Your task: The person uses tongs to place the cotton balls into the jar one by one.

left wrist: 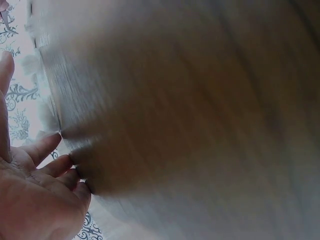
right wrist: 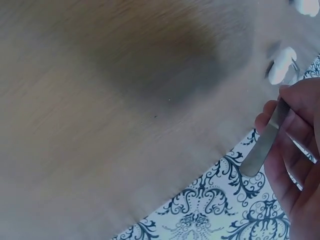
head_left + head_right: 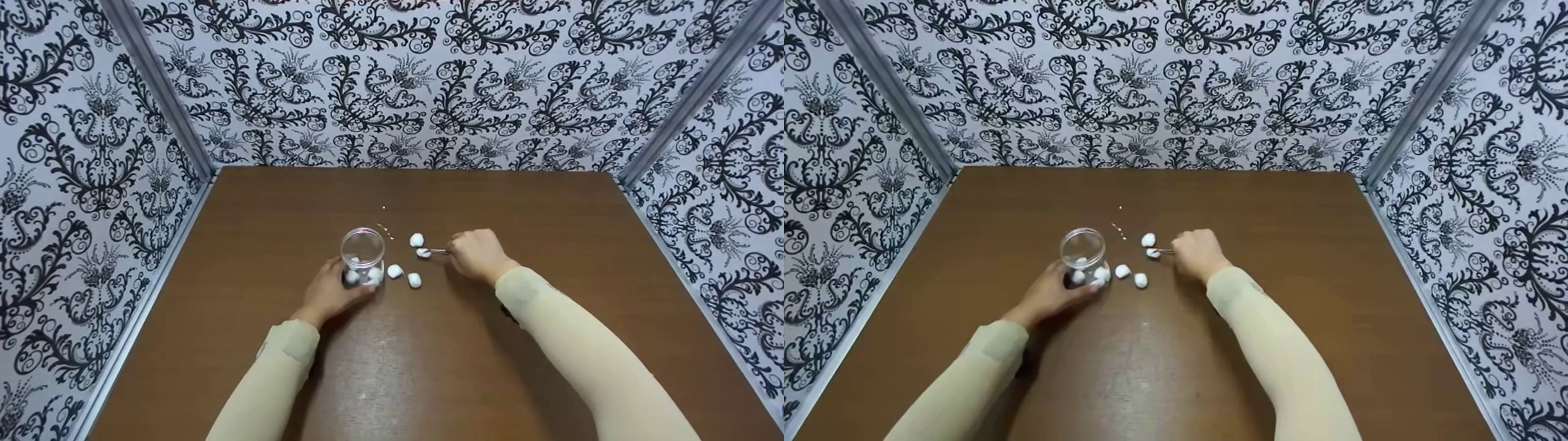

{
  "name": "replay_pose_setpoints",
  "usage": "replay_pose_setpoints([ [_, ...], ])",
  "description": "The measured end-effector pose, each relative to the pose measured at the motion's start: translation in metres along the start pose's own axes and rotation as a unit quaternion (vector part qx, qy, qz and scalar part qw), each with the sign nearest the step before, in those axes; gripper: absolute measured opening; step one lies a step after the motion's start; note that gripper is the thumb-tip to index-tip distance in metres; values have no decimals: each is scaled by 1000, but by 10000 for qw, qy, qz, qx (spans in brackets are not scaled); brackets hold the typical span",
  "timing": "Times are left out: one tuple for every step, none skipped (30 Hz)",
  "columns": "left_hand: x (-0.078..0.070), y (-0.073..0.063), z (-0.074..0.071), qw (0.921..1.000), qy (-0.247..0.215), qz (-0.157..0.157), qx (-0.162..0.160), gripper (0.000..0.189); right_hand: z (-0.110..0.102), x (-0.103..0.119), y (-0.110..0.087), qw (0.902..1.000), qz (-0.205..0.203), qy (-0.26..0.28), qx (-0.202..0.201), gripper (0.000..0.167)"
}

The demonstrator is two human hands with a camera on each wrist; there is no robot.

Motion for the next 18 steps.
replay_pose_setpoints([
  [1,0,0,10000,4,-27,14,90,-2,-1,-2,10000,16,53,0,9],
  [1,0,1,10000,7,-47,27,90,-3,-2,-3,9999,33,99,8,8],
  [2,0,1,10000,-1,-43,27,90,-4,-2,-5,9999,45,126,24,7],
  [3,0,2,10000,6,-55,37,90,-6,-3,-6,9999,55,134,52,6],
  [3,0,2,10000,7,-43,28,89,-7,-3,-8,9999,57,136,73,5],
  [3,0,2,10000,-2,-32,20,89,-8,-4,-9,9999,48,121,86,4],
  [3,0,2,10000,-12,-22,13,89,-10,-4,-11,9999,36,115,98,4],
  [4,0,2,10000,-13,-21,18,89,-11,-4,-12,9999,16,96,96,4],
  [4,0,2,10000,-24,-21,22,89,-13,-3,-13,9999,-7,74,89,5],
  [4,0,2,10000,-29,-26,20,89,-15,-3,-13,10000,-31,65,68,5],
  [3,0,1,10000,-38,-28,14,88,-17,-3,-14,10000,-58,62,40,5],
  [3,0,1,10000,-54,-36,11,88,-18,-3,-14,9999,-79,67,3,5],
  [3,0,1,10000,-63,-41,11,88,-21,-2,-14,9999,-99,87,-45,5],
  [3,0,1,10000,-70,-41,9,87,-23,-2,-15,9998,-113,98,-95,5],
  [3,1,1,10000,-75,-37,3,87,-26,-2,-15,9997,-123,115,-151,5],
  [3,1,1,10000,-89,-32,-4,86,-29,-2,-15,9996,-133,150,-211,4],
  [3,1,1,9999,-104,-21,-6,86,-32,-2,-15,9994,-142,181,-275,4],
  [3,1,1,9999,-116,-9,-3,85,-34,-2,-15,9991,-146,216,-342,4],
])
Point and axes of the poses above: each hand's wrist, its own y-axis towards the middle knuckle, its own z-axis out of the palm, x = y × z, the point moved 6 cm from there along y, towards the middle knuckle, and after that the axes turned 7 degrees about -y, right-handed, at the moved point
